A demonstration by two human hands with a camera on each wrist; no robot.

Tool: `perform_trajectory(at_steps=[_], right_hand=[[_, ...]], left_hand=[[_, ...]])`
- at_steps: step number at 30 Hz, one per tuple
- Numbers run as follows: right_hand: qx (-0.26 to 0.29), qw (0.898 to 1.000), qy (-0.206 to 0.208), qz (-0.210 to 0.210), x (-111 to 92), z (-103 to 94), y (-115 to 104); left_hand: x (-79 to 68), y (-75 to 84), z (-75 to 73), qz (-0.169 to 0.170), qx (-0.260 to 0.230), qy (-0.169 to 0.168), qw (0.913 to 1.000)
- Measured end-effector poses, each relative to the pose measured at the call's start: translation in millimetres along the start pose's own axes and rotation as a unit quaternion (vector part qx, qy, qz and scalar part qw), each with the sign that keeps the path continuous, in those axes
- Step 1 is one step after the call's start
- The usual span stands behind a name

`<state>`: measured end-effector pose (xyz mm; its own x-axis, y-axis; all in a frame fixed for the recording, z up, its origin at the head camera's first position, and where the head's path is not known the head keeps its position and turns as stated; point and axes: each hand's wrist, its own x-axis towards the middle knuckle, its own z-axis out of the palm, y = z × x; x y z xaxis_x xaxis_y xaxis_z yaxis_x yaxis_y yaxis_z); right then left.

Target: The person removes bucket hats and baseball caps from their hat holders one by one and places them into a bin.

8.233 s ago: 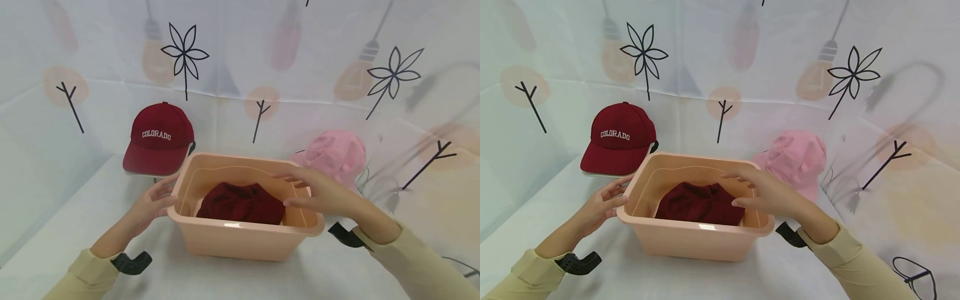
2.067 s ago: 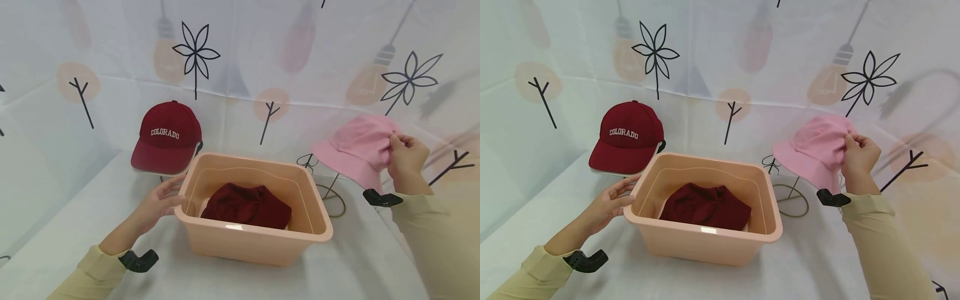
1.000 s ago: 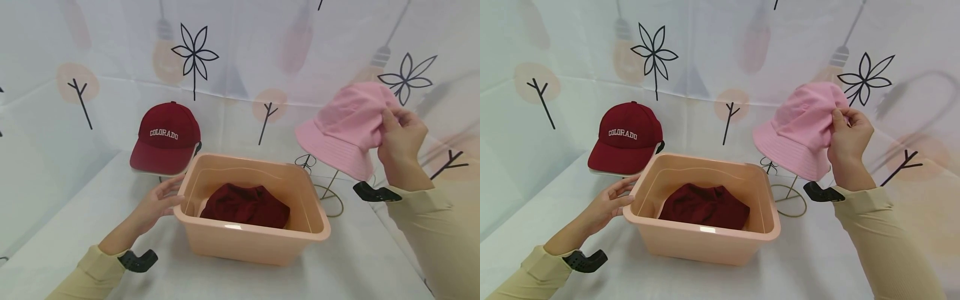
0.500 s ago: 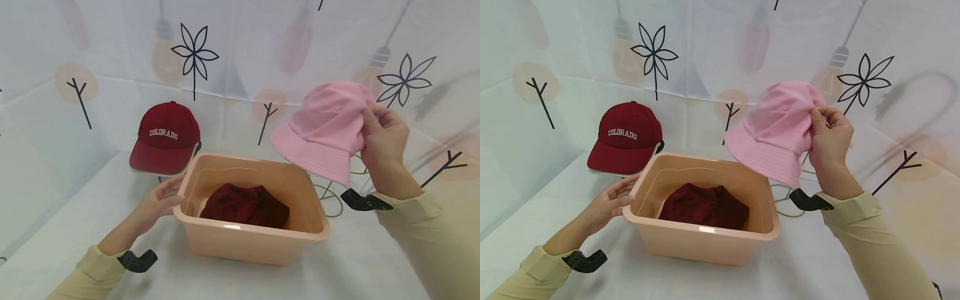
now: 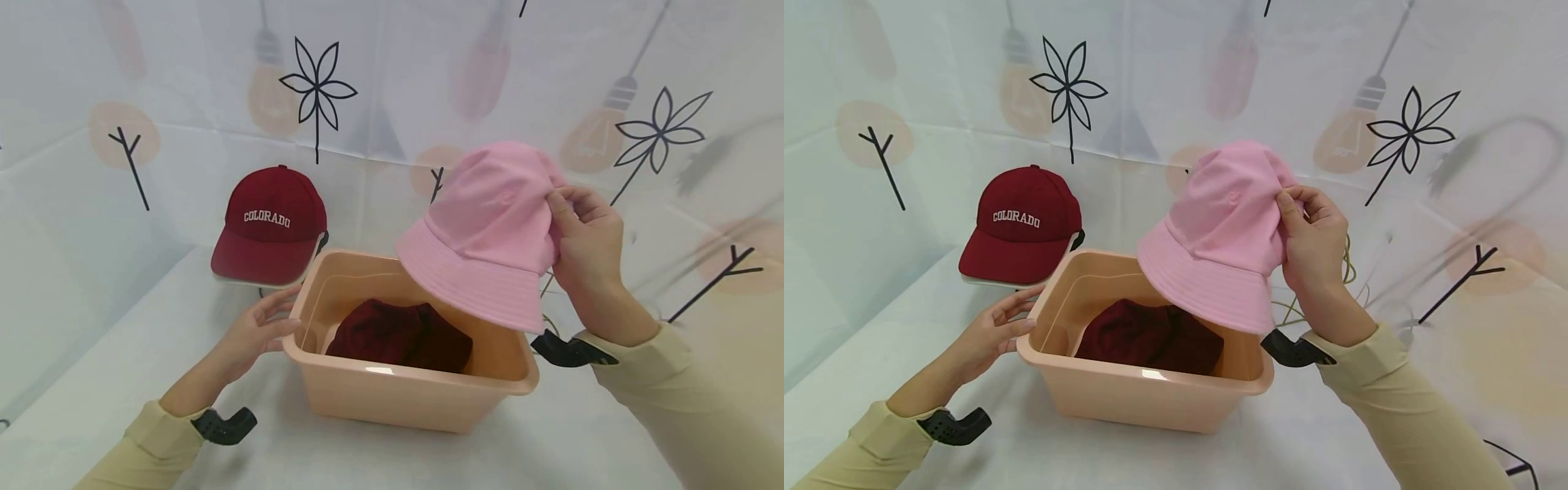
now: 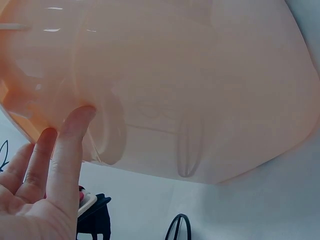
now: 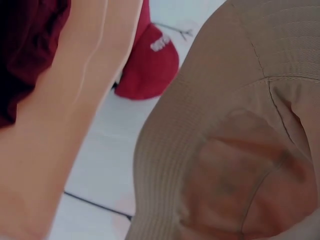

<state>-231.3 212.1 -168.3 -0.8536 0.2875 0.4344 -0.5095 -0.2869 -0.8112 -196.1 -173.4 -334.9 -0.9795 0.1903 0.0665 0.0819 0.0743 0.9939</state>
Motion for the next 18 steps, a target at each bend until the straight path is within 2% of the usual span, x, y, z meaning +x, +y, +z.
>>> perform_trajectory(at_steps=[9, 18], right_hand=[[-0.037, 0.999, -0.031, 0.023, -20, 14.9, 5], [-0.042, 0.995, -0.087, 0.028, -39, 22.8, 13]], left_hand=[[-0.4, 1.1, 0.5, -0.004, 0.001, 0.003, 1.0000], [0.9, -1.6, -1.1, -0.001, 0.002, -0.002, 1.0000]])
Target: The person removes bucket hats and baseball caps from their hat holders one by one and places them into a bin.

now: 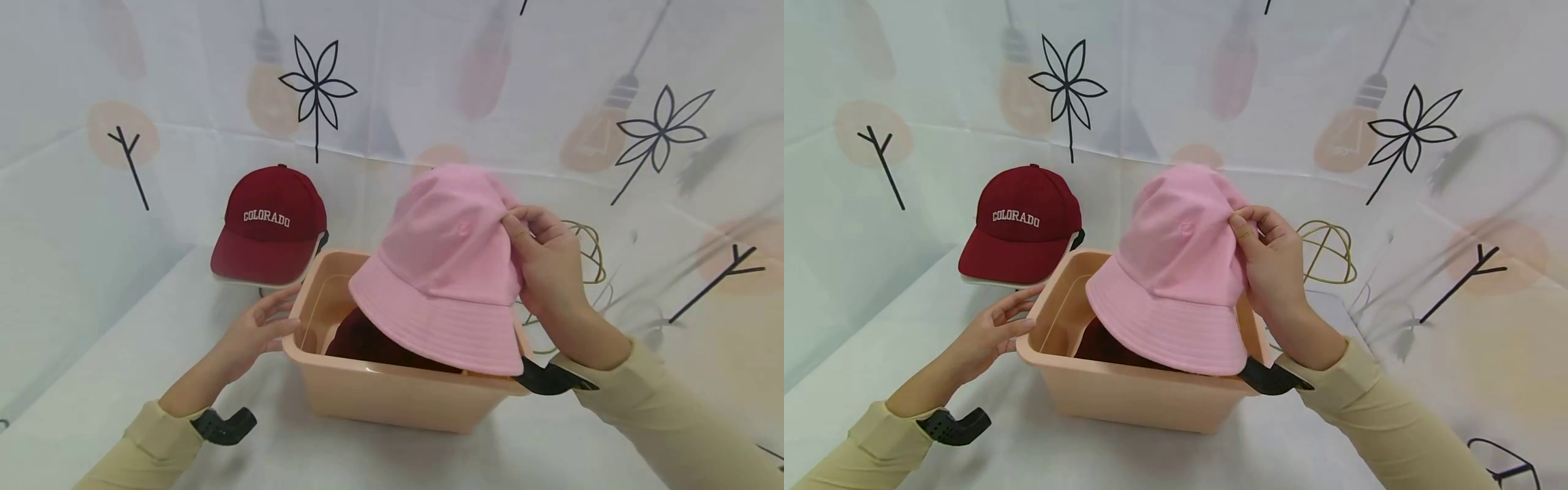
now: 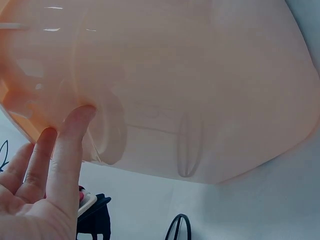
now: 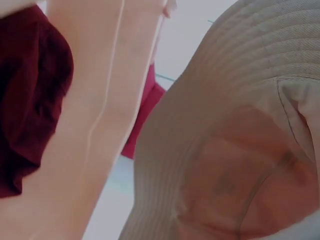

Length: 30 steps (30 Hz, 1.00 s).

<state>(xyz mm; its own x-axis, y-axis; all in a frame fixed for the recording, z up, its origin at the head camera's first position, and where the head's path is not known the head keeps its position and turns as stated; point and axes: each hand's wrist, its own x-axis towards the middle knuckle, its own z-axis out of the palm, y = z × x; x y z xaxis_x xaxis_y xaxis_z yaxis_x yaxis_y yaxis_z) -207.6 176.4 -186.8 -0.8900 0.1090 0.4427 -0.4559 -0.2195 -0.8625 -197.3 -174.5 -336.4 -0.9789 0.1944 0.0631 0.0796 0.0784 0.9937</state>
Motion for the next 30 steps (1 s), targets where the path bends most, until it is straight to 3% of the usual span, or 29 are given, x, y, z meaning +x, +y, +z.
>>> perform_trajectory(at_steps=[12, 20, 30], right_hand=[[-0.056, 0.998, -0.023, 0.032, 2, 6.2, 22], [-0.069, 0.991, -0.069, 0.088, -8, 13.7, 20], [-0.065, 0.988, -0.095, 0.103, -22, 23.7, 17]], left_hand=[[0.6, -0.4, 0.6, -0.003, 0.002, 0.005, 1.0000], [0.0, -0.2, 0.2, -0.001, 0.001, 0.006, 1.0000], [0.2, -1.1, -0.2, 0.007, -0.003, 0.001, 1.0000]])
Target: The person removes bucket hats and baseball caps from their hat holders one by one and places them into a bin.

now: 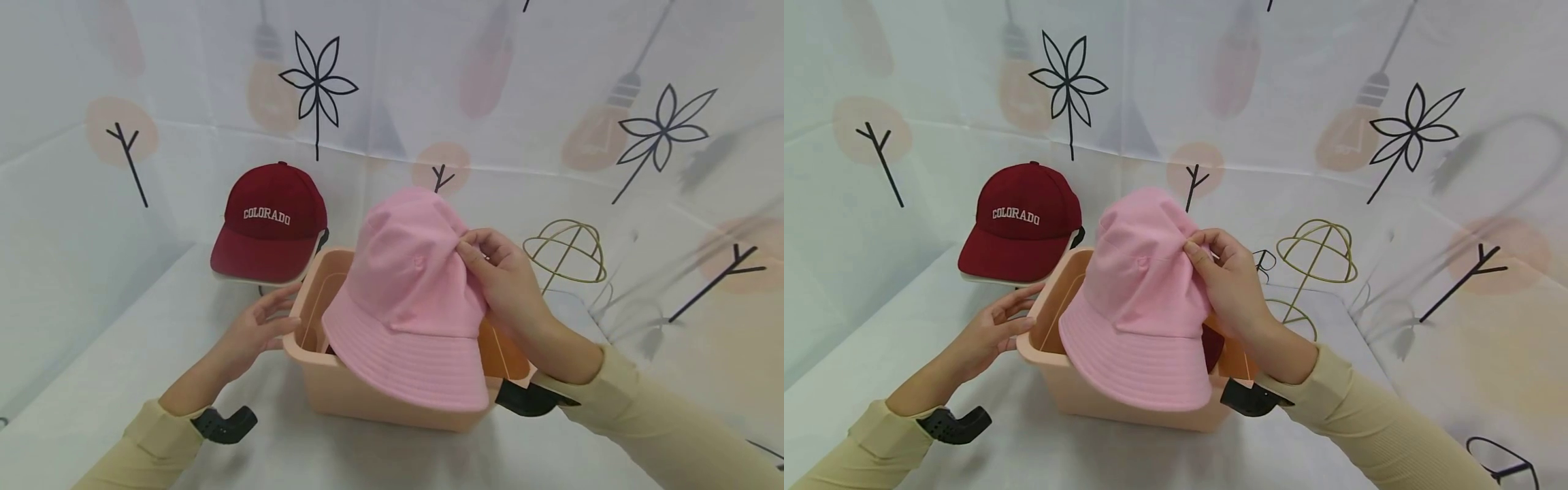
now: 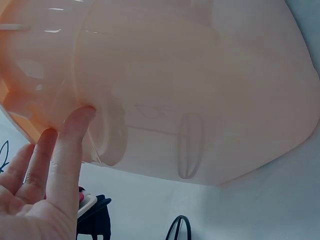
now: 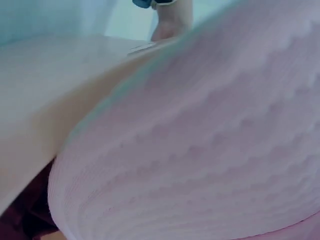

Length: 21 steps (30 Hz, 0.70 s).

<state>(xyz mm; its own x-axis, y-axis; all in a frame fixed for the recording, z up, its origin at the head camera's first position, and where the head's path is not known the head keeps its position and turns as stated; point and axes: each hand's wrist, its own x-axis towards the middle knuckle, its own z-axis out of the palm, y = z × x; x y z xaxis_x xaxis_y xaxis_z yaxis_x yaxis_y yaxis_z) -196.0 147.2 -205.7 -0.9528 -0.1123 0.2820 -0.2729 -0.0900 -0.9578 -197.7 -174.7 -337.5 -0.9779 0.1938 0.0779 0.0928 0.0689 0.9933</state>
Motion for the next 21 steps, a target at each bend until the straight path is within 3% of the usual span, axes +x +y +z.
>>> perform_trajectory(at_steps=[14, 21], right_hand=[[0.000, 1.000, -0.004, 0.018, -10, 7.9, -7], [-0.013, 0.999, 0.021, 0.039, 2, 7.7, -3]], left_hand=[[-1.1, 1.6, 0.3, -0.008, -0.001, 0.002, 1.0000], [-0.3, 2.5, 0.6, -0.009, 0.003, 0.006, 0.9999]])
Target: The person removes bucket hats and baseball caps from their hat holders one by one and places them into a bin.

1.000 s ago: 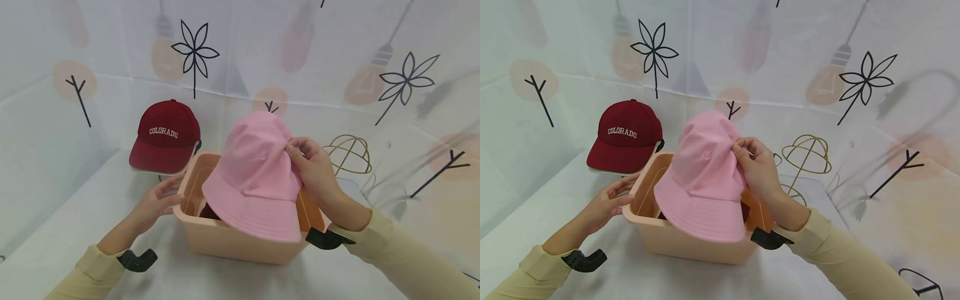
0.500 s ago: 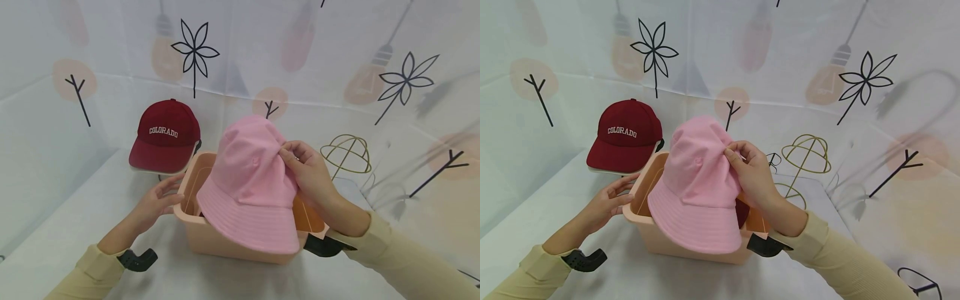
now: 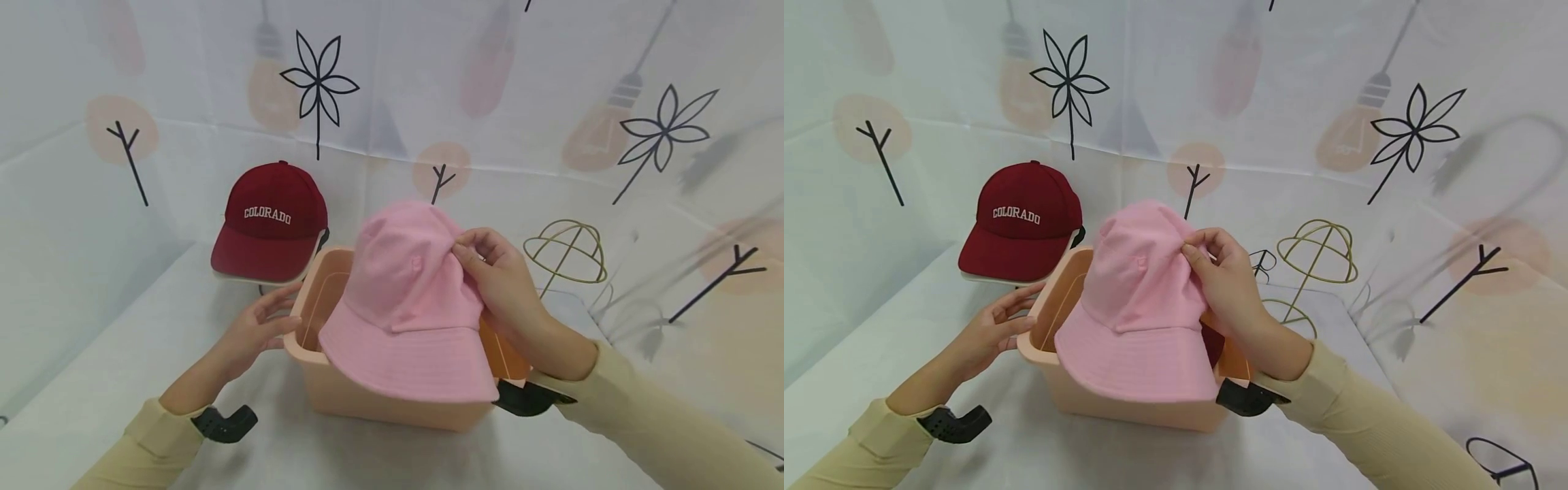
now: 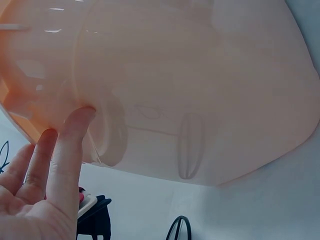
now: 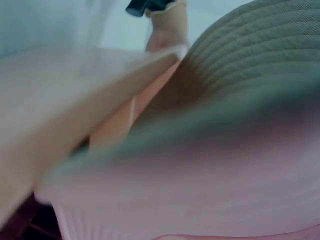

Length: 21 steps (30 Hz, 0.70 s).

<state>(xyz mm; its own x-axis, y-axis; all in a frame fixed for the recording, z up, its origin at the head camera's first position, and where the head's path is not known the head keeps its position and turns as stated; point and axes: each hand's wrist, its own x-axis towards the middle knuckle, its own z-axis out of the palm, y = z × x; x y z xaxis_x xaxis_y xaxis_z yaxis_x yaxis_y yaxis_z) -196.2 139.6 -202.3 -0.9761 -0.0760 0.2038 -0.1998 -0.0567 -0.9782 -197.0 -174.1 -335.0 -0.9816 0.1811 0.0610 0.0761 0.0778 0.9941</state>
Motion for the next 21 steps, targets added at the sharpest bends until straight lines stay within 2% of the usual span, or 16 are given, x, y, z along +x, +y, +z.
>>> perform_trajectory(at_steps=[6, 9, 11, 13, 14, 17, 18, 20, 21], right_hand=[[-0.049, 0.998, 0.049, -0.002, 25, -6.3, 10], [-0.111, 0.991, 0.065, -0.047, 36, -9.3, 19], [-0.183, 0.975, 0.059, -0.112, 43, -11.2, 27], [-0.265, 0.942, 0.033, -0.204, 49, -13.6, 35], [-0.302, 0.918, 0.016, -0.255, 52, -14.9, 38], [-0.376, 0.834, -0.059, -0.399, 61, -19.5, 46], [-0.390, 0.808, -0.087, -0.433, 64, -20.8, 47], [-0.413, 0.766, -0.143, -0.471, 69, -23.1, 48], [-0.411, 0.774, -0.177, -0.449, 70, -23.5, 47]], left_hand=[[0.8, -0.6, 0.1, 0.000, 0.003, 0.000, 1.0000], [0.9, -0.8, 0.1, 0.003, 0.002, -0.001, 1.0000], [1.0, -0.9, 0.2, 0.003, 0.002, -0.001, 1.0000], [1.4, -1.2, 0.4, 0.002, 0.002, 0.000, 1.0000], [1.8, -1.5, 0.5, 0.000, 0.001, 0.000, 1.0000], [2.2, -2.1, 0.9, -0.004, 0.000, 0.002, 1.0000], [2.2, -2.1, 0.9, -0.006, 0.001, 0.002, 1.0000], [2.2, -1.9, 0.9, -0.007, 0.000, 0.002, 1.0000], [2.1, -1.6, 0.8, -0.007, 0.000, 0.002, 1.0000]])
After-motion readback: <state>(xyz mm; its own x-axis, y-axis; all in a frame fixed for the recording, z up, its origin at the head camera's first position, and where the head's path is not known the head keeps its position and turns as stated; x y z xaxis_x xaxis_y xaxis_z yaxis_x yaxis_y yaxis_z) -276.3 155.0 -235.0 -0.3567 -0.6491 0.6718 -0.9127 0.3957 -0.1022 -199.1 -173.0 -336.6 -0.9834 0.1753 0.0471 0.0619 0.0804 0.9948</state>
